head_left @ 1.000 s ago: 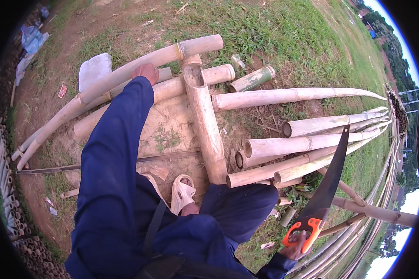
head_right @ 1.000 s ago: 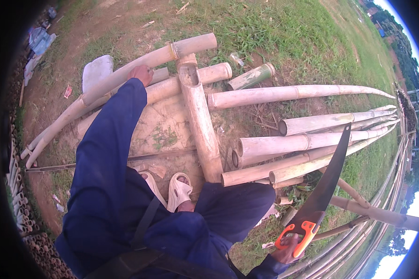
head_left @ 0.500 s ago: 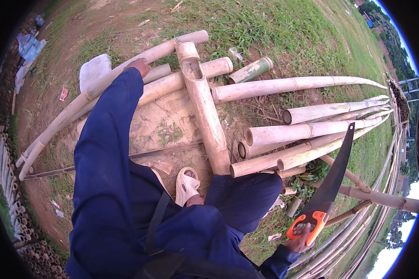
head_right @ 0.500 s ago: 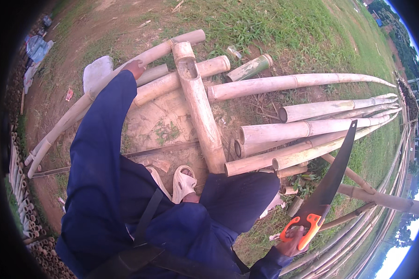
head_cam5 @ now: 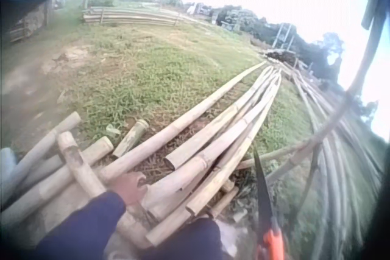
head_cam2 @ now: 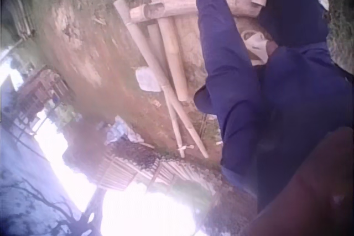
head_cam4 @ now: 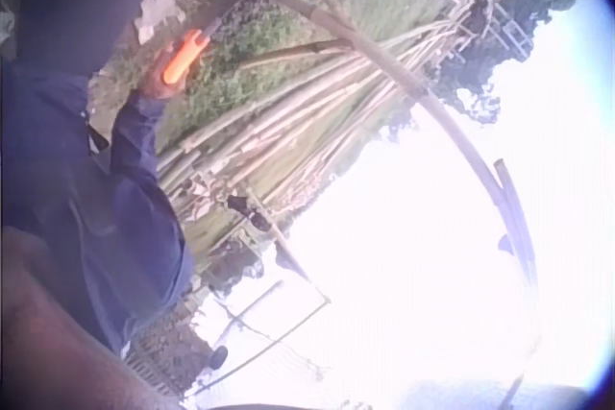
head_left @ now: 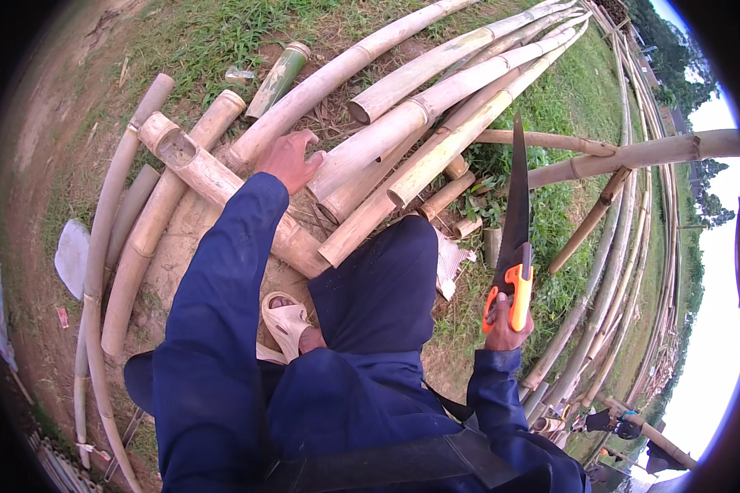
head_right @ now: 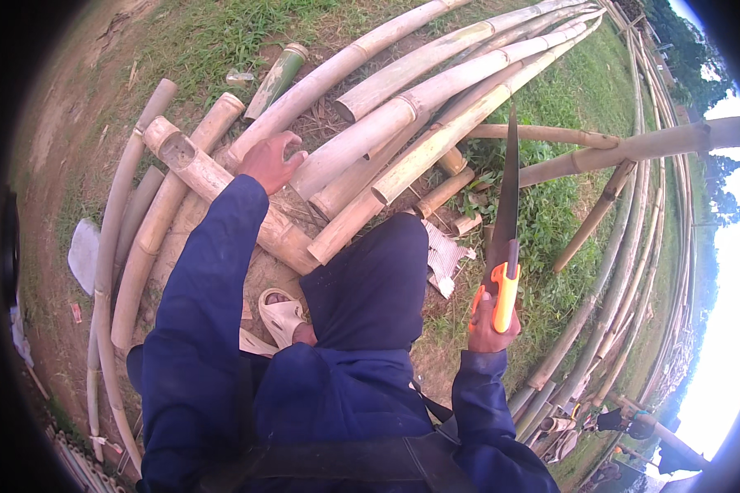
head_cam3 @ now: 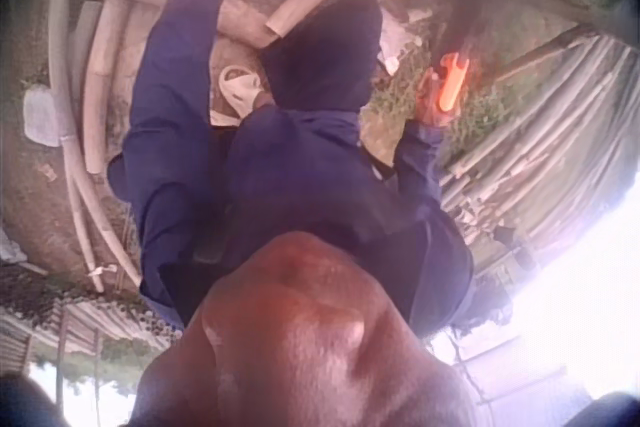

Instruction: The person uses a hand saw to cut bamboo poles that are stacked on the ground. They repeatedly position a bamboo pole, saw through it, and then move the cut piece aside.

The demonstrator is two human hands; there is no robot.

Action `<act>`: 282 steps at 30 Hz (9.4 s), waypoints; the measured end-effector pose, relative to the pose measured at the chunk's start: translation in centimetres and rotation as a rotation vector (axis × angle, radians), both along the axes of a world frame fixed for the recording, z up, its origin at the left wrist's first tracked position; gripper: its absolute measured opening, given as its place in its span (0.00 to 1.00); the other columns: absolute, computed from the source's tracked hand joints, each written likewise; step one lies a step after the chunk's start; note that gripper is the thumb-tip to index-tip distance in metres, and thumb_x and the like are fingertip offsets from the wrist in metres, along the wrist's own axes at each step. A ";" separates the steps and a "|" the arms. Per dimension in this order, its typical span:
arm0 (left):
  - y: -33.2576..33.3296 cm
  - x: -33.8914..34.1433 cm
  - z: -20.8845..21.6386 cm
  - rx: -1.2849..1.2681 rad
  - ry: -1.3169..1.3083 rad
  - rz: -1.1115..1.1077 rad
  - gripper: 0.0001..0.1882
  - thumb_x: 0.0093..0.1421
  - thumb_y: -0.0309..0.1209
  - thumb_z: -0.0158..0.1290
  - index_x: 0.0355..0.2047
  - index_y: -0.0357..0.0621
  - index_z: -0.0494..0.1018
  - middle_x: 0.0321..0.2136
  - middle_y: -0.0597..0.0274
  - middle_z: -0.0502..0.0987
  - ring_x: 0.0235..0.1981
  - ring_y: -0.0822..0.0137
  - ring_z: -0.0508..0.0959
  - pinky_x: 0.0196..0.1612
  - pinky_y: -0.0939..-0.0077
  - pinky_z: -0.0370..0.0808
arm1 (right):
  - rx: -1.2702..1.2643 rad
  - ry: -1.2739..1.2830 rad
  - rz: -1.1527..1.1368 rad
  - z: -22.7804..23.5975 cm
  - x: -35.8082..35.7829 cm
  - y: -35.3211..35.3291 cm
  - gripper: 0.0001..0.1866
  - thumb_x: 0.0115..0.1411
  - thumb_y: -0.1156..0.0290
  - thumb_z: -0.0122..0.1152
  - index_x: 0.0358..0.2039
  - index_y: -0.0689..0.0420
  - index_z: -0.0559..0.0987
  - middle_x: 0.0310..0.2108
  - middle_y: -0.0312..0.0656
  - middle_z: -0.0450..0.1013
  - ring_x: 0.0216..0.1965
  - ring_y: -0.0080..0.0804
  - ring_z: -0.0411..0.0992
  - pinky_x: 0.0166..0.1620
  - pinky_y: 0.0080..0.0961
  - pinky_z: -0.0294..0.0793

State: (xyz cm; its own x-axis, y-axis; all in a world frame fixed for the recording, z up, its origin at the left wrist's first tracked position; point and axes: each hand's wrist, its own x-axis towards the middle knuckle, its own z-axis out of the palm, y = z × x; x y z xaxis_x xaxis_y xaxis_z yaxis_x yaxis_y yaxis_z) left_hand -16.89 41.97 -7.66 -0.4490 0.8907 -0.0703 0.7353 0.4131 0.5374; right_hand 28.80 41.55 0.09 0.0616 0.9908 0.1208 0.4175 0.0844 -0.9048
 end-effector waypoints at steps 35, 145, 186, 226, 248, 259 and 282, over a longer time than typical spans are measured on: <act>-5.3 -0.6 9.8 -0.191 0.447 -0.027 0.31 0.42 0.37 0.69 0.45 0.38 0.69 0.35 0.46 0.83 0.43 0.48 0.83 0.60 0.58 0.69 | -0.257 -0.651 0.694 -31.2 10.8 -6.6 0.26 0.54 0.61 0.68 0.53 0.54 0.76 0.45 0.54 0.78 0.47 0.57 0.78 0.52 0.48 0.76; -41.9 9.4 -8.7 -0.426 0.200 0.157 0.42 0.38 0.41 0.74 0.50 0.42 0.65 0.43 0.51 0.72 0.47 0.48 0.75 0.53 0.57 0.73 | 0.505 -1.541 1.912 -11.0 -32.5 8.5 0.38 0.33 0.59 0.83 0.49 0.51 0.79 0.42 0.43 0.80 0.49 0.43 0.79 0.54 0.45 0.71; -66.3 -2.9 -0.3 -0.810 0.467 0.645 0.46 0.39 0.38 0.74 0.60 0.56 0.66 0.54 0.52 0.68 0.58 0.49 0.69 0.62 0.56 0.68 | 0.898 -0.693 1.936 -8.7 -51.8 -16.6 0.31 0.39 0.64 0.76 0.48 0.52 0.79 0.44 0.43 0.75 0.50 0.46 0.74 0.52 0.43 0.76; -63.5 -7.7 -7.0 -0.573 0.597 0.740 0.34 0.47 0.32 0.66 0.57 0.61 0.70 0.47 0.56 0.70 0.52 0.54 0.72 0.60 0.58 0.65 | 0.917 -0.615 1.818 -14.1 -52.9 -13.6 0.35 0.38 0.65 0.78 0.49 0.52 0.76 0.43 0.44 0.70 0.47 0.48 0.69 0.53 0.44 0.69; -65.1 6.9 -15.0 -0.560 0.336 0.704 0.38 0.42 0.43 0.69 0.56 0.58 0.72 0.48 0.55 0.69 0.57 0.53 0.69 0.66 0.48 0.53 | 0.798 -0.729 1.860 -10.3 -64.4 -15.3 0.41 0.53 0.51 0.75 0.62 0.54 0.69 0.52 0.48 0.74 0.53 0.53 0.74 0.59 0.50 0.70; -64.9 7.9 -13.5 -0.350 0.240 0.741 0.43 0.32 0.35 0.72 0.54 0.56 0.71 0.51 0.59 0.71 0.59 0.57 0.71 0.66 0.47 0.53 | 1.312 -1.005 1.579 -16.0 -78.4 -19.6 0.52 0.47 0.60 0.78 0.71 0.47 0.60 0.68 0.42 0.63 0.71 0.44 0.59 0.71 0.56 0.56; -64.9 -5.4 -10.0 1.939 -0.801 1.754 0.49 0.57 0.68 0.56 0.67 0.46 0.61 0.60 0.52 0.71 0.61 0.54 0.71 0.65 0.52 0.61 | 1.070 -0.753 2.010 -3.7 -57.6 -13.3 0.35 0.35 0.71 0.77 0.48 0.58 0.74 0.39 0.47 0.69 0.46 0.51 0.69 0.50 0.46 0.71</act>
State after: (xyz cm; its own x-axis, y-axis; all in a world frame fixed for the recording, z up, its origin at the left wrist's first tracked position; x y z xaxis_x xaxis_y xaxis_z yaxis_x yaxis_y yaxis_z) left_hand -22.29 -22.88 -17.67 -0.6550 -0.5616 -0.5056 0.1708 -0.7618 0.6248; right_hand -28.81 28.28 -3.59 -0.7743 -0.6314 -0.0420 -0.6264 0.7742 -0.0908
